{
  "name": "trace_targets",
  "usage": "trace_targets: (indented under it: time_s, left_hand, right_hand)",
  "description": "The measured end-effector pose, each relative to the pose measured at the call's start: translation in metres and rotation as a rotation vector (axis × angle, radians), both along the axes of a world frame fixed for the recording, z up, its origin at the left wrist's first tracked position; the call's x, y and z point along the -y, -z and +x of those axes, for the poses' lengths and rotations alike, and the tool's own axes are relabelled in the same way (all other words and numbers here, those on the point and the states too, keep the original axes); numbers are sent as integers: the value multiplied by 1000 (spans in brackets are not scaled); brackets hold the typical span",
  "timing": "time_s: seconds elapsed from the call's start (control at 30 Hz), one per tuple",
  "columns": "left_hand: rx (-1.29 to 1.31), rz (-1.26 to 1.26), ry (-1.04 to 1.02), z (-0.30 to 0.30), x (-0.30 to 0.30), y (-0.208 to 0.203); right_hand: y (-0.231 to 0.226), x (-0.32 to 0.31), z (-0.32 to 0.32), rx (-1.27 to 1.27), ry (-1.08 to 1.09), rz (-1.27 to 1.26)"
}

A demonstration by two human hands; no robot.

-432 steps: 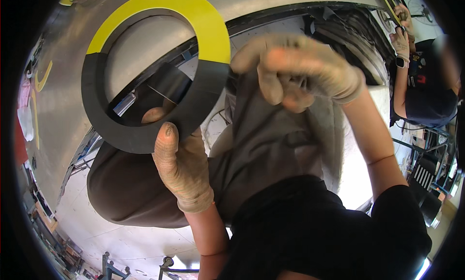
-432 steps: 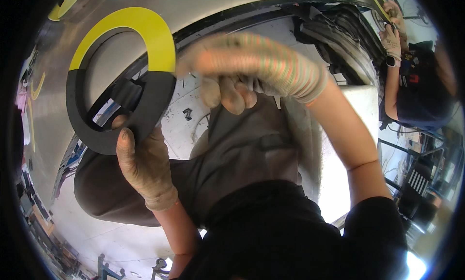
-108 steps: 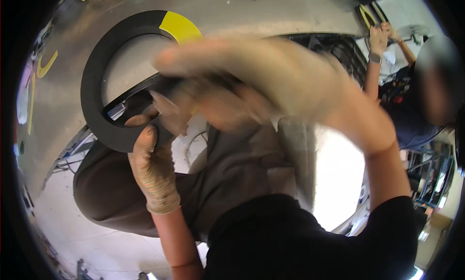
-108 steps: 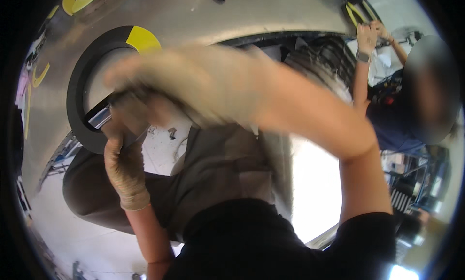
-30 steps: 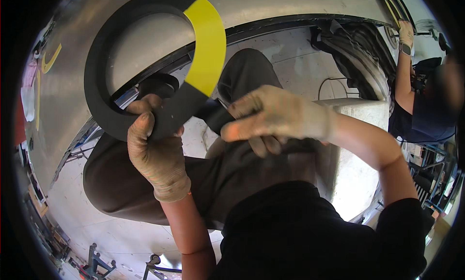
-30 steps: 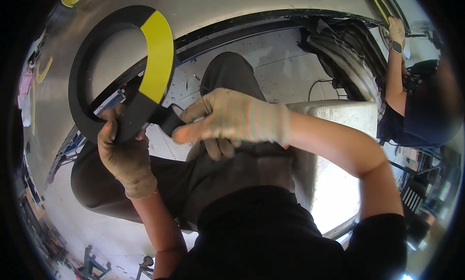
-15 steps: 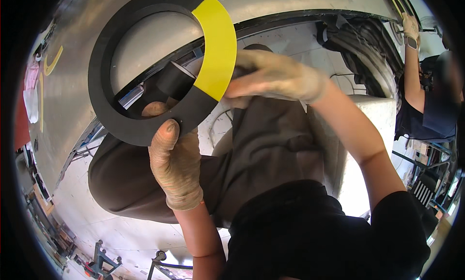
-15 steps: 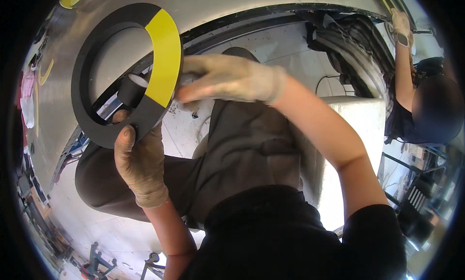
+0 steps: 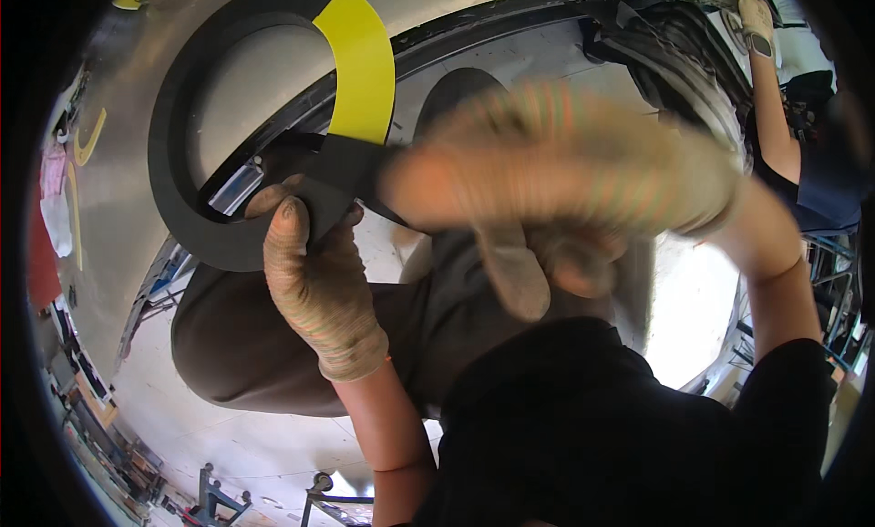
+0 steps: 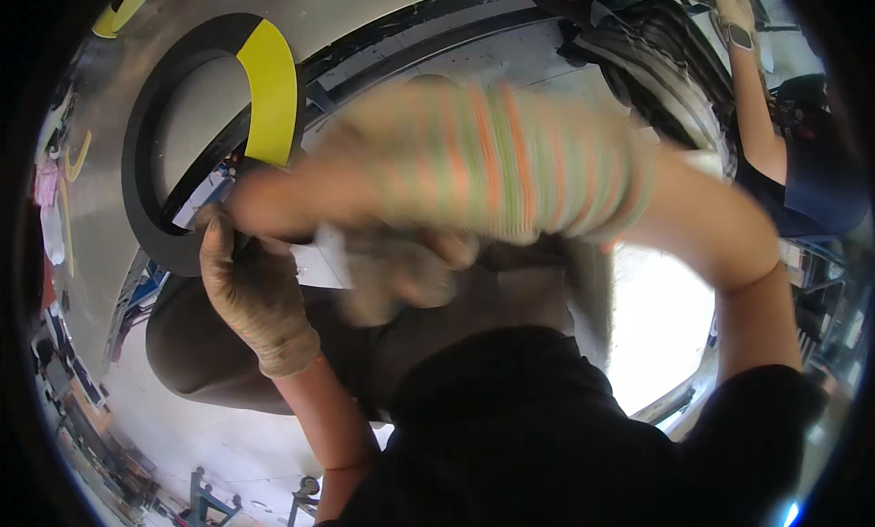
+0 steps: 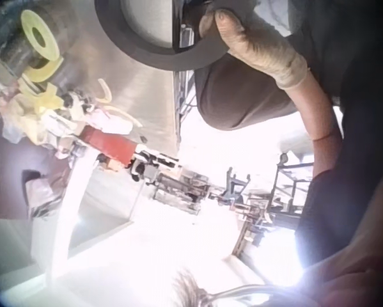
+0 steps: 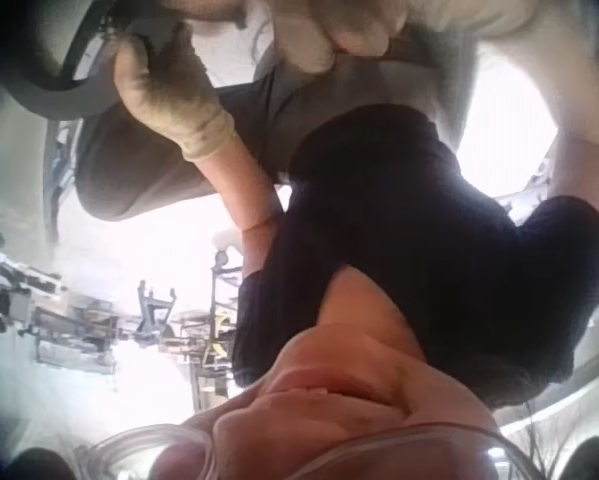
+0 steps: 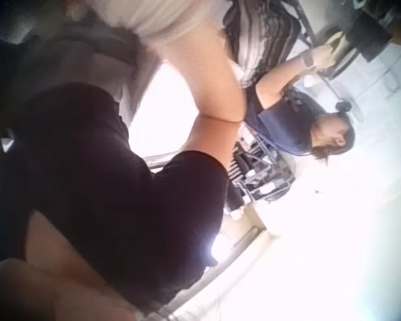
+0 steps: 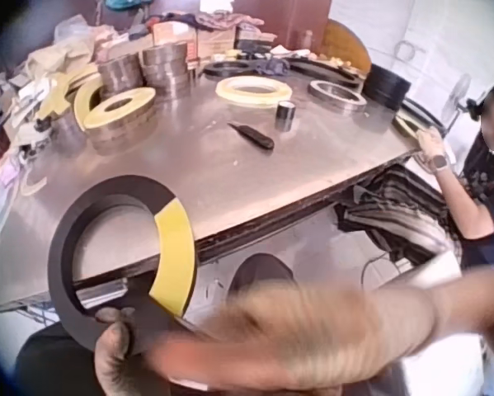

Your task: The recorder writes production notes and then tapes two rings together using black electrical tape.

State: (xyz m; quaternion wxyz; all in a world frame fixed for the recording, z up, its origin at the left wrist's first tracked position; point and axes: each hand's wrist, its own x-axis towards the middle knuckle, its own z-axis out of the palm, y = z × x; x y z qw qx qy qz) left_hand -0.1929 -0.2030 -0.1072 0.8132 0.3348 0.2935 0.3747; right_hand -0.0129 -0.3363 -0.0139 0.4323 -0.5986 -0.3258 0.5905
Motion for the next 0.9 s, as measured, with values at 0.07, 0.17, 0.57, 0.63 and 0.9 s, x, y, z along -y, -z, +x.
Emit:
trace_targets:
  time_s: [0.07, 0.17, 0.57, 0.63, 0.9]
  left_hand:
    - [-42, 24, -38, 8, 2, -7]
    - [5, -23, -17, 4, 0, 4]
    - [90, 111, 166, -11, -34, 11]
    - [116, 113, 215, -1, -39, 26]
    - [-569, 675, -257, -16, 16, -9]
  right_hand:
    - [30, 9, -2, -122, -44, -360]
    - [100, -24, 0, 114, -99, -73]
    - [-26, -2, -3, -139, -53, -208]
    - [-35, 9, 6, -69, 4, -183]
    - [26, -64, 95, -643, -546, 215]
